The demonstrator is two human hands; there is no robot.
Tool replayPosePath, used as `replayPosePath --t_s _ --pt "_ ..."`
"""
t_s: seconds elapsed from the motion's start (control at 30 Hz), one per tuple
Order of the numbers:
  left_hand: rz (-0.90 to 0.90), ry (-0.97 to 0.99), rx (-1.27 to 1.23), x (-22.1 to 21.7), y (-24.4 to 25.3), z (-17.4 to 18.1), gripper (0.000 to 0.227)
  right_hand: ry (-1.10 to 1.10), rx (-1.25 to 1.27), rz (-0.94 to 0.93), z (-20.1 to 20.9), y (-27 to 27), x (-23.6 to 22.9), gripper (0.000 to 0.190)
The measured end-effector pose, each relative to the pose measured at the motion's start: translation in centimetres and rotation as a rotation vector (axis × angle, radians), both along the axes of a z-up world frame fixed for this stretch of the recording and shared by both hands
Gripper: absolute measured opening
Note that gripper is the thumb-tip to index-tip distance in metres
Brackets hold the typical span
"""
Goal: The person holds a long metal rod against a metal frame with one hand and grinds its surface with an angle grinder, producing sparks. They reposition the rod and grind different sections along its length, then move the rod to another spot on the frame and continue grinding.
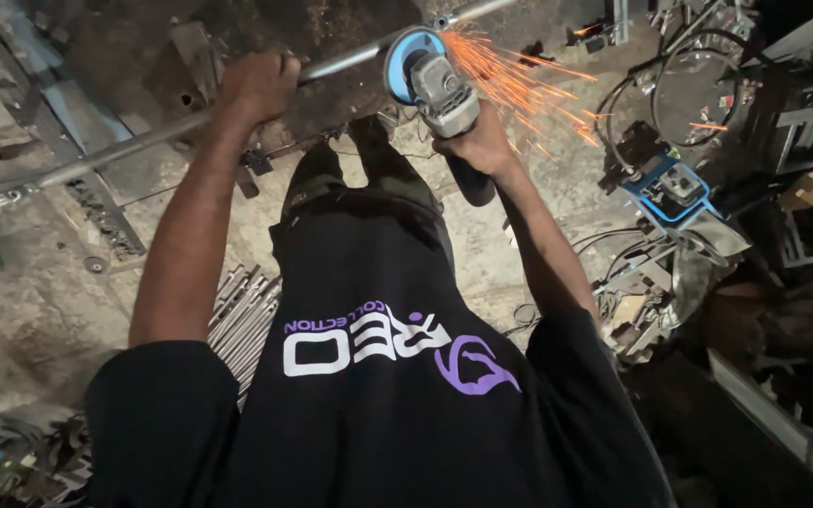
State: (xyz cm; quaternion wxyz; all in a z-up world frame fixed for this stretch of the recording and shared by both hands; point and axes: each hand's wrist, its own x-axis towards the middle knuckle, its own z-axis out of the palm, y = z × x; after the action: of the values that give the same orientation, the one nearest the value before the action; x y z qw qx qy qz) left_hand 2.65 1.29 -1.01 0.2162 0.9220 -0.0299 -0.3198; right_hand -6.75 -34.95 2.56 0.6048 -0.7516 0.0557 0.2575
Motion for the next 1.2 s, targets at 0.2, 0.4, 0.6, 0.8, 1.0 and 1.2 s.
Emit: replayPosePath --t_s 0.2,0.4,0.6,0.8,1.0,1.2 --pt "-0.016 -0.147 -0.094 -0.6 0.8 -2.8 0.044 -0.077 -0.068 0.010 0.0 0.0 0.2 0.042" --pt "-0.117 -0.470 0.022 -1.9 0.6 -4.7 0.042 -0.078 0.032 -0.045 0.5 0.9 0.0 0.045" --pt "-0.272 -0.860 0.228 -3.3 0.3 -5.2 0.035 0.122 0.041 -0.287 -2.0 -3.2 -5.7 0.035" --pt "-0.111 -0.726 0.007 -4.3 0.1 -4.0 0.039 0.156 0.208 -0.245 -1.2 -0.5 -8.4 0.039" --pt "-0.334 -0.193 -0.083 -2.7 2.2 -1.4 0.032 0.093 0.361 -0.382 -0.7 4.4 -6.0 0.044" --pt "-0.507 -0.374 -0.047 -2.6 2.9 0.6 0.034 0.052 0.351 -0.371 -0.9 5.5 -4.3 0.038"
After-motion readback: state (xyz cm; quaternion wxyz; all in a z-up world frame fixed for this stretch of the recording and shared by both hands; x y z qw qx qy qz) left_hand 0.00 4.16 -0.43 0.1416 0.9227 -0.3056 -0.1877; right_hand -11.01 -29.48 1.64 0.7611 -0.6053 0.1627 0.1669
